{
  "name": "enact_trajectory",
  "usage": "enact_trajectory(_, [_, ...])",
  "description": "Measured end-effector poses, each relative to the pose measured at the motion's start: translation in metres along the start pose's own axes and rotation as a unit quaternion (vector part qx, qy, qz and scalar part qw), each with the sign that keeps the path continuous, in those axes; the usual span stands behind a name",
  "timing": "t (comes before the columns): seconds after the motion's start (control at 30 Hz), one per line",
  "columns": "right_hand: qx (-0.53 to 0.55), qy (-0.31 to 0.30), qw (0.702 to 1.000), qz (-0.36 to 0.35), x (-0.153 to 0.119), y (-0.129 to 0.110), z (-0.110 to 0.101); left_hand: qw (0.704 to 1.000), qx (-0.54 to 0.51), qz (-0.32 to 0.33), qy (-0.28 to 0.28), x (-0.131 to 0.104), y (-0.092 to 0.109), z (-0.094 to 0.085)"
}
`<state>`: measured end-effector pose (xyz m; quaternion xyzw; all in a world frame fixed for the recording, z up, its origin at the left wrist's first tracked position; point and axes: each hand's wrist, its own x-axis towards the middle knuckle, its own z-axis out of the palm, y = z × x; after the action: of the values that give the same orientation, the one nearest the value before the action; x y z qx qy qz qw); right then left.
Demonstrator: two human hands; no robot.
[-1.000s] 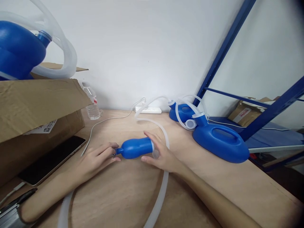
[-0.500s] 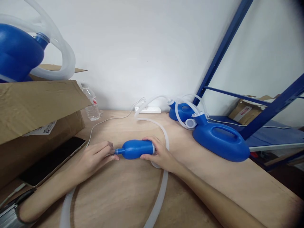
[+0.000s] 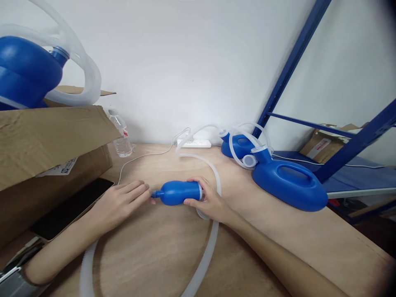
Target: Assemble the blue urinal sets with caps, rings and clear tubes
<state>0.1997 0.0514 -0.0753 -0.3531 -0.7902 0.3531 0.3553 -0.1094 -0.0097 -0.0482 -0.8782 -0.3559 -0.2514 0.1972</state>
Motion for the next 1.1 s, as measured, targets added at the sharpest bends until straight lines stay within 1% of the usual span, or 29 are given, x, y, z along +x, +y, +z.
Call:
enact_trajectory(0.07, [0.01,0.01,1.0,0.004,0.0,0.001,-0.001,1.0,0.016,0.012,-0.015,-0.003,-0.004,0.003])
enact_trajectory(0.1, [0.014,0.015,1.0,0.007,0.0,0.002,-0.001,1.0,0.016,0.008,-0.019,-0.005,-0.005,0.004])
enact_trajectory(0.17, [0.015,0.018,1.0,0.01,0.0,0.002,-0.002,1.0,0.008,-0.023,-0.012,-0.006,-0.007,0.007])
enact_trajectory(0.27, [-0.003,0.014,1.0,0.006,-0.002,0.001,-0.001,0.997,0.041,-0.059,0.01,-0.003,-0.003,0.01])
enact_trajectory(0.33, [-0.012,0.013,1.0,0.007,-0.002,0.0,-0.001,0.996,0.065,-0.053,0.009,-0.001,0.003,0.013])
enact_trajectory(0.43, [-0.011,0.009,1.0,0.002,-0.003,-0.002,0.0,0.995,0.084,-0.045,-0.029,0.001,0.012,0.018])
enact_trajectory(0.57, [-0.017,0.004,1.0,-0.013,-0.004,-0.004,0.0,0.987,0.098,-0.069,-0.11,0.003,0.015,0.023])
enact_trajectory(0.67, [-0.02,-0.001,1.0,-0.019,-0.005,-0.003,-0.001,0.984,0.05,-0.077,-0.156,0.006,0.011,0.021])
enact_trajectory(0.8, [-0.018,-0.006,0.999,-0.046,-0.005,0.002,0.0,0.968,-0.078,-0.118,-0.208,0.008,0.008,0.016])
enact_trajectory(0.93, [-0.019,-0.01,0.996,-0.086,-0.004,0.007,0.0,0.932,-0.207,-0.169,-0.246,0.012,0.008,0.009])
enact_trajectory(1.03, [-0.017,-0.011,0.995,-0.102,-0.004,0.011,0.001,0.904,-0.262,-0.184,-0.284,0.019,0.008,0.001])
enact_trajectory(1.1, [-0.014,-0.014,0.993,-0.114,-0.003,0.014,0.002,0.883,-0.285,-0.19,-0.321,0.023,0.007,-0.003])
